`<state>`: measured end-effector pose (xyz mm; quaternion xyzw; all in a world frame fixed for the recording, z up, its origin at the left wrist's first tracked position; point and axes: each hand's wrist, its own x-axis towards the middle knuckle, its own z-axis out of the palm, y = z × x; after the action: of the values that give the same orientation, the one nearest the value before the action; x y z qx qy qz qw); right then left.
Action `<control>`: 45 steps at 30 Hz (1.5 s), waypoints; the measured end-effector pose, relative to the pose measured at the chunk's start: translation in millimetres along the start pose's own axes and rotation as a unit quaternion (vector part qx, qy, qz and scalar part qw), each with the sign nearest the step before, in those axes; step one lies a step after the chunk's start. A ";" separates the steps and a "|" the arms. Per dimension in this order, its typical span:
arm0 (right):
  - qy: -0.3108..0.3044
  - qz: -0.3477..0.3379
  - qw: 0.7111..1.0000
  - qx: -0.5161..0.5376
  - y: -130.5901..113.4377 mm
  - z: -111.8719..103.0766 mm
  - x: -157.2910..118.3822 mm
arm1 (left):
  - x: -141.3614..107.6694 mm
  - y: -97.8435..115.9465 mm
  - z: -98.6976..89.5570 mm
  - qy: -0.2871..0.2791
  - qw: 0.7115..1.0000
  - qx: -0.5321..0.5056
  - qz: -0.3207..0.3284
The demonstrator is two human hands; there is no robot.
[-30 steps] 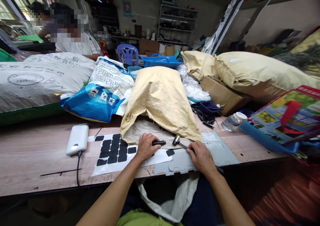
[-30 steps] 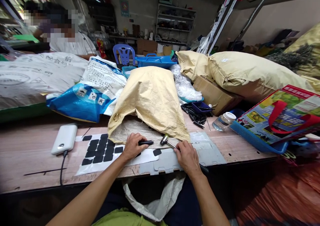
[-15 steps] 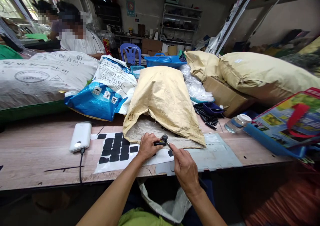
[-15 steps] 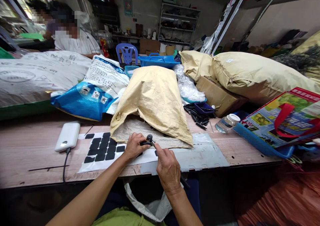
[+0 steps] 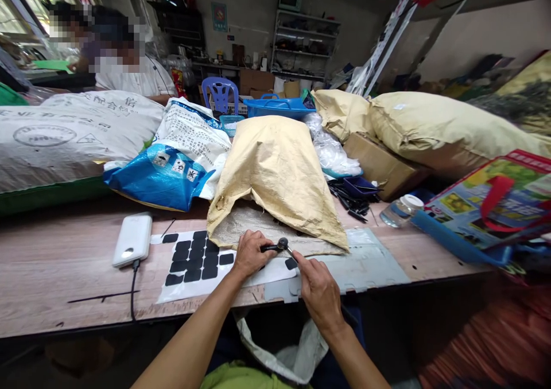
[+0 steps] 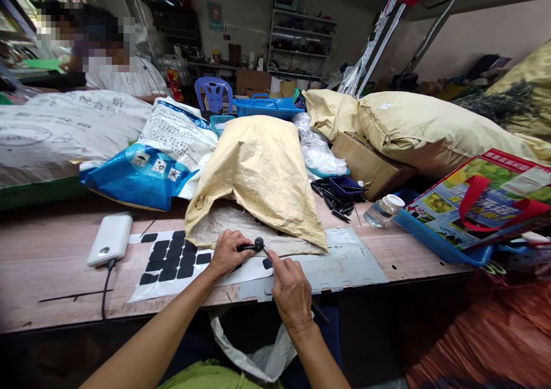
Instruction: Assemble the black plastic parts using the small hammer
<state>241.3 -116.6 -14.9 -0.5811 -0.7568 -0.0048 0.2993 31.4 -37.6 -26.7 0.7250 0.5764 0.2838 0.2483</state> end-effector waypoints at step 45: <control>0.006 0.007 0.997 -0.074 123.0 -21.2 11.0 | -157.0 26.6 55.5 -0.360 0.909 0.200 -0.067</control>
<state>357.7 -74.5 -34.4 -0.6072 -0.7483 -0.0620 0.2601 61.2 -198.4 -67.8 0.7724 0.5393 -0.1354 0.3071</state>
